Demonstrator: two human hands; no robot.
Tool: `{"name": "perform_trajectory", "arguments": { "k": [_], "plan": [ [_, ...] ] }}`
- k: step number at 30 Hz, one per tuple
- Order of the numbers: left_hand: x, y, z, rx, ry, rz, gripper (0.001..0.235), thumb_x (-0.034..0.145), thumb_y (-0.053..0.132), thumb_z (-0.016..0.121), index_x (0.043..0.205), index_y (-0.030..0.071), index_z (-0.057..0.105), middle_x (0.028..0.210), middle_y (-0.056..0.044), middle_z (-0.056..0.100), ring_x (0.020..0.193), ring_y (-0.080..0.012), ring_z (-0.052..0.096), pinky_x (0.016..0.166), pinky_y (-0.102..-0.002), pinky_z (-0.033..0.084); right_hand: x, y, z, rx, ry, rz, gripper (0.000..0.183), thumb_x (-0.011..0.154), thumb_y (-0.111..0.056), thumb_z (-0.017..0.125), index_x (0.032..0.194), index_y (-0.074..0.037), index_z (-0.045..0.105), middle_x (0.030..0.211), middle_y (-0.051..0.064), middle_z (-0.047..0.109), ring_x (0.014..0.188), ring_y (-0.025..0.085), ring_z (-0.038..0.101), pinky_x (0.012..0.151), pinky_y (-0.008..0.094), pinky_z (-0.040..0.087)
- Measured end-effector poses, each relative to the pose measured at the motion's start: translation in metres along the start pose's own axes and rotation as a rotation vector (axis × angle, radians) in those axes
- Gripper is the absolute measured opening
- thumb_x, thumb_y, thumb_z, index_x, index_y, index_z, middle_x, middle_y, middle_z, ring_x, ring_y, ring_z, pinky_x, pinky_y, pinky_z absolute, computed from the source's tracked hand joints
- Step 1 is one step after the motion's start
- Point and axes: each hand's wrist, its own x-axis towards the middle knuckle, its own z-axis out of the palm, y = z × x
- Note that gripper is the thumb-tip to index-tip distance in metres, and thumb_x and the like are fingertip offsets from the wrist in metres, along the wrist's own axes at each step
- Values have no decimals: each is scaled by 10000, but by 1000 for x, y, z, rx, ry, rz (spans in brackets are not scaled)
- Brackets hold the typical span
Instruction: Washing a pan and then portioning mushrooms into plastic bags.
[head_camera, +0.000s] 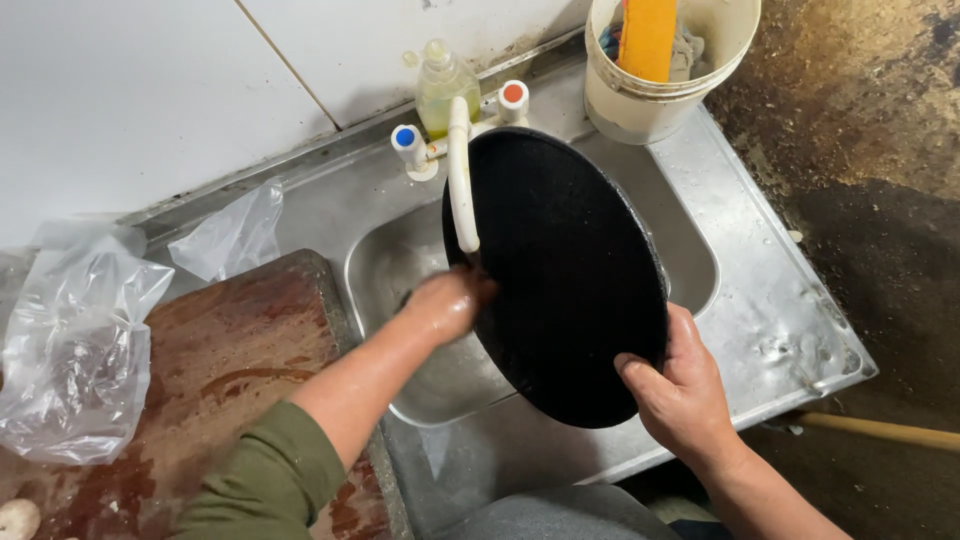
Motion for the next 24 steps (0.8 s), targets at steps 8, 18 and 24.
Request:
{"name": "perform_trajectory", "arguments": {
  "k": [8,18,24],
  "plan": [
    [-13,18,51,53,58,211,272,872,87,601,1113,131,720,1093,-110,713,1060,-335,677,857,-471,563,4,16,-6,92,-12,-16,569,817,6,609,1374,8,490,1157,96,629,1069,159,603,949,320,509],
    [-58,66,21,-105,-30,91,236,821,85,596,1026,77,714,1034,-176,704,996,-396,684,863,-509,556,14,66,-22,686,104,234,599,748,133,465,1330,21,554,1183,113,671,1057,234,669,940,364,538],
    [-12,24,37,-409,393,-80,352,865,200,657,1165,16,654,1202,-249,653,1089,-453,641,947,-550,518,7,96,-20,697,120,304,597,748,112,492,1336,32,553,1156,128,671,1019,261,665,918,404,539]
  ]
}}
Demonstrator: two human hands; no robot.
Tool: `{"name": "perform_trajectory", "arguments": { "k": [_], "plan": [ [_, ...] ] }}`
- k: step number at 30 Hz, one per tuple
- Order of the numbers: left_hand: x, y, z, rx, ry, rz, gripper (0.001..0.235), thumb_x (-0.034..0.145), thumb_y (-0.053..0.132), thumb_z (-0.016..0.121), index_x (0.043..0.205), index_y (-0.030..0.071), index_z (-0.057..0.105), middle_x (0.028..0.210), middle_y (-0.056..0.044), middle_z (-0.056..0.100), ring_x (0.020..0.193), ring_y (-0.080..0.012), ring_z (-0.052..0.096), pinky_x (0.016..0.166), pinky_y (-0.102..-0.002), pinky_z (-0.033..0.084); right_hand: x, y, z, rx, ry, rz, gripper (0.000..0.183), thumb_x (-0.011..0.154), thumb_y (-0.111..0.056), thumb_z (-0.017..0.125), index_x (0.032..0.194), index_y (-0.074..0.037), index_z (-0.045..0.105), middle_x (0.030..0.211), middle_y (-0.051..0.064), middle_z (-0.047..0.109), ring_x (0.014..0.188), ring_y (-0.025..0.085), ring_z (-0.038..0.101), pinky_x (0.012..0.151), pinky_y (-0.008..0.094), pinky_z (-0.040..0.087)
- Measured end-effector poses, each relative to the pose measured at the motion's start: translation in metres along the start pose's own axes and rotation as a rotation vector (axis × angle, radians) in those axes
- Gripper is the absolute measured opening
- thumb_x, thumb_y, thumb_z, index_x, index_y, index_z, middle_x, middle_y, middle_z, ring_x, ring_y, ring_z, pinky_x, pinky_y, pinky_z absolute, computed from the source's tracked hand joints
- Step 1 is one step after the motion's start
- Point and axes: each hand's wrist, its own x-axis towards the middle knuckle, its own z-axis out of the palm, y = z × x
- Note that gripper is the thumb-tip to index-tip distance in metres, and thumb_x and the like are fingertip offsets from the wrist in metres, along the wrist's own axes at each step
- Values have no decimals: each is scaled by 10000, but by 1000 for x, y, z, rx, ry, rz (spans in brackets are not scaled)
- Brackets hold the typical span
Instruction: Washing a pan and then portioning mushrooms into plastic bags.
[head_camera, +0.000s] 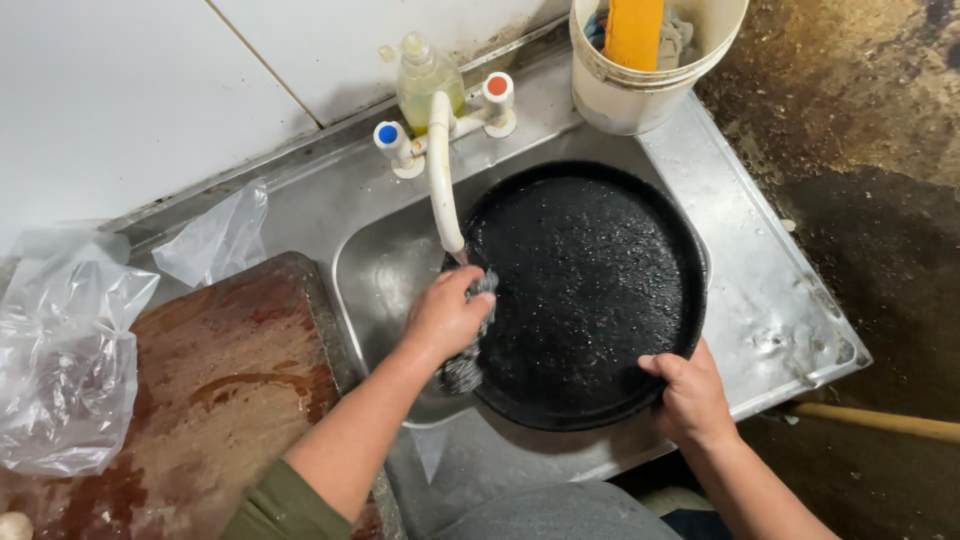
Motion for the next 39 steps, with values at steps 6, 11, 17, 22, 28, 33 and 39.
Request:
{"name": "perform_trajectory", "arguments": {
  "k": [6,11,17,22,28,33,39],
  "plan": [
    [24,2,6,16,128,-286,619,867,268,670,1378,-7,454,1364,-279,530,1145,-476,611,957,-545,510,12,38,-3,43,-49,94,659,684,74,519,1340,15,530,1100,111,681,986,253,656,889,382,541],
    [66,49,18,-146,276,-317,464,845,222,649,1277,69,579,1214,-205,634,1060,-409,666,956,-491,533,17,71,-4,20,-171,185,645,690,64,557,1334,24,540,1051,100,663,959,238,633,878,374,536],
    [-21,91,40,-14,16,399,383,812,149,636,1192,141,678,1134,-142,618,973,-385,653,801,-508,545,19,27,0,-13,-135,111,608,677,44,554,1284,16,575,1077,92,686,976,227,659,885,361,541],
    [-5,4,35,-46,112,217,408,829,182,645,1231,146,700,1149,-117,631,1012,-358,674,860,-468,566,14,-41,-19,-59,-6,-64,570,706,86,530,1267,1,593,1087,72,680,968,224,671,884,350,557],
    [48,-31,11,10,178,63,310,876,290,708,1133,122,747,1112,-151,713,1016,-385,664,901,-479,532,-26,-117,-30,-463,-50,-670,186,916,115,574,991,-53,595,988,-9,642,902,90,624,872,235,523],
    [98,-35,-18,-638,-216,-267,185,938,223,670,1012,61,719,883,-79,694,748,-176,606,671,-372,496,-44,-132,-51,-809,122,-805,137,1015,58,573,926,-32,628,843,14,648,694,104,579,665,217,463],
    [169,2,-68,361,347,800,182,859,150,736,1011,61,691,1123,-106,661,1060,-319,648,905,-450,526,-61,-104,-79,-1089,329,-958,54,1068,60,585,1067,8,600,992,77,687,823,156,673,727,250,539]
  ]
}}
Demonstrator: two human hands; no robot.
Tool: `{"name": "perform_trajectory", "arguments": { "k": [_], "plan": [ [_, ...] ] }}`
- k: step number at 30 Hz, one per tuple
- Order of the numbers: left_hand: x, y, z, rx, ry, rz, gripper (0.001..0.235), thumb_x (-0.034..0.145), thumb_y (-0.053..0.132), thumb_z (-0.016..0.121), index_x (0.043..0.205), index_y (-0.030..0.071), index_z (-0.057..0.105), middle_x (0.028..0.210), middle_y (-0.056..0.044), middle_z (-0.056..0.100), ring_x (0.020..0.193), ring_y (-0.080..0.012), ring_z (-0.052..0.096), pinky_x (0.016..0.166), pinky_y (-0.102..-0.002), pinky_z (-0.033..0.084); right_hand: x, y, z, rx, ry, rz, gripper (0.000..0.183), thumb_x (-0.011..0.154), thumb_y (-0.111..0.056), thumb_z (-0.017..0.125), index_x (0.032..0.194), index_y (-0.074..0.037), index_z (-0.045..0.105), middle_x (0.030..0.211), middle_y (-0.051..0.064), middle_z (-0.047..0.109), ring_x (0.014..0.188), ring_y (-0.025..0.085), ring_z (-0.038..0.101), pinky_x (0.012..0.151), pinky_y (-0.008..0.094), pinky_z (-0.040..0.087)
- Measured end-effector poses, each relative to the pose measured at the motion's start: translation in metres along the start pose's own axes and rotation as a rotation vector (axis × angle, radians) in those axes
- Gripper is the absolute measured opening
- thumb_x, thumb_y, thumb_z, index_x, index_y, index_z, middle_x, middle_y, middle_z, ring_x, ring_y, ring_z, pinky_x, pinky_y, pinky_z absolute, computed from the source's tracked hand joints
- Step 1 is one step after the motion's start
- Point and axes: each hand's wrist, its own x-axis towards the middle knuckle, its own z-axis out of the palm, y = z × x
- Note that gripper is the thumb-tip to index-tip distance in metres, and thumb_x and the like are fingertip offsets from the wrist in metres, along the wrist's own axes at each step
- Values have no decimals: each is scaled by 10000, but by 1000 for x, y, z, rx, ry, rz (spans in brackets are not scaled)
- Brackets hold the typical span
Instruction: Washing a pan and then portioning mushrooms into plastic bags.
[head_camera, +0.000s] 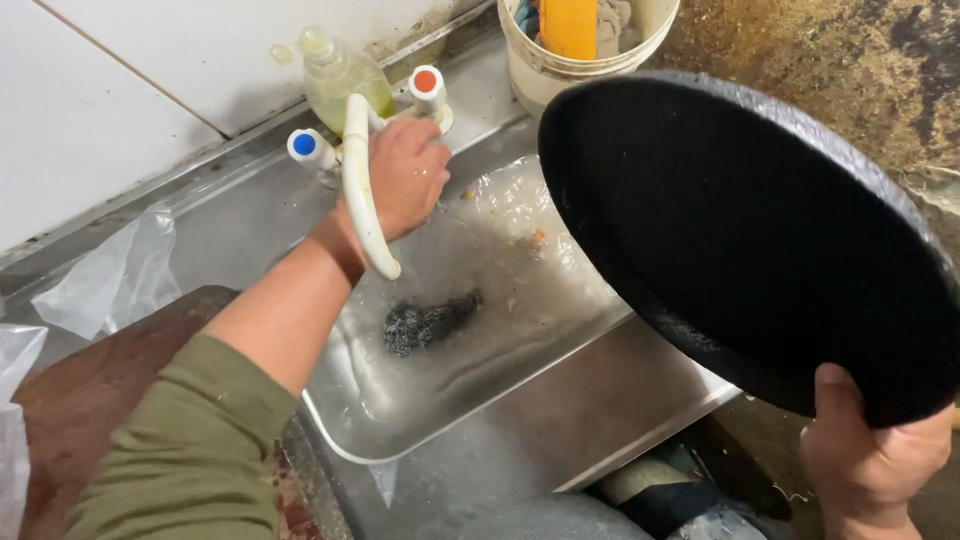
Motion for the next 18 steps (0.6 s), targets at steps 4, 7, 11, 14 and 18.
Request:
{"name": "perform_trajectory", "arguments": {
  "k": [4,7,11,14,18],
  "plan": [
    [37,-16,27,207,35,-34,309,793,119,713,1095,54,711,1206,-137,643,1074,-339,629,818,-443,515,-24,7,-5,-67,-26,118,119,1053,0,632,940,-10,597,873,92,687,711,156,679,660,251,537],
    [55,-31,49,282,-39,-282,454,847,168,691,1281,37,674,1171,-188,621,1017,-376,605,758,-471,517,-21,-21,6,-316,9,305,67,1027,125,633,1023,57,632,899,156,700,684,211,671,634,286,534],
    [63,-31,46,294,-219,-329,263,881,157,679,1136,96,700,1081,-152,642,1057,-370,596,833,-505,521,-66,74,-4,-277,189,327,205,990,141,671,1185,103,621,1100,227,706,955,282,735,867,349,618],
    [71,-35,55,261,-181,-295,188,880,181,689,1050,109,721,1058,-125,654,1082,-353,602,886,-505,522,-108,164,-14,-493,277,430,201,1018,67,757,1186,107,655,1086,246,715,994,306,748,891,386,634],
    [81,-33,54,263,-250,-428,213,869,233,706,1014,80,729,1049,-149,651,1052,-381,620,778,-504,543,-136,231,-38,-610,220,514,182,1053,13,793,1167,83,670,1056,233,735,943,299,757,843,386,631]
  ]
}}
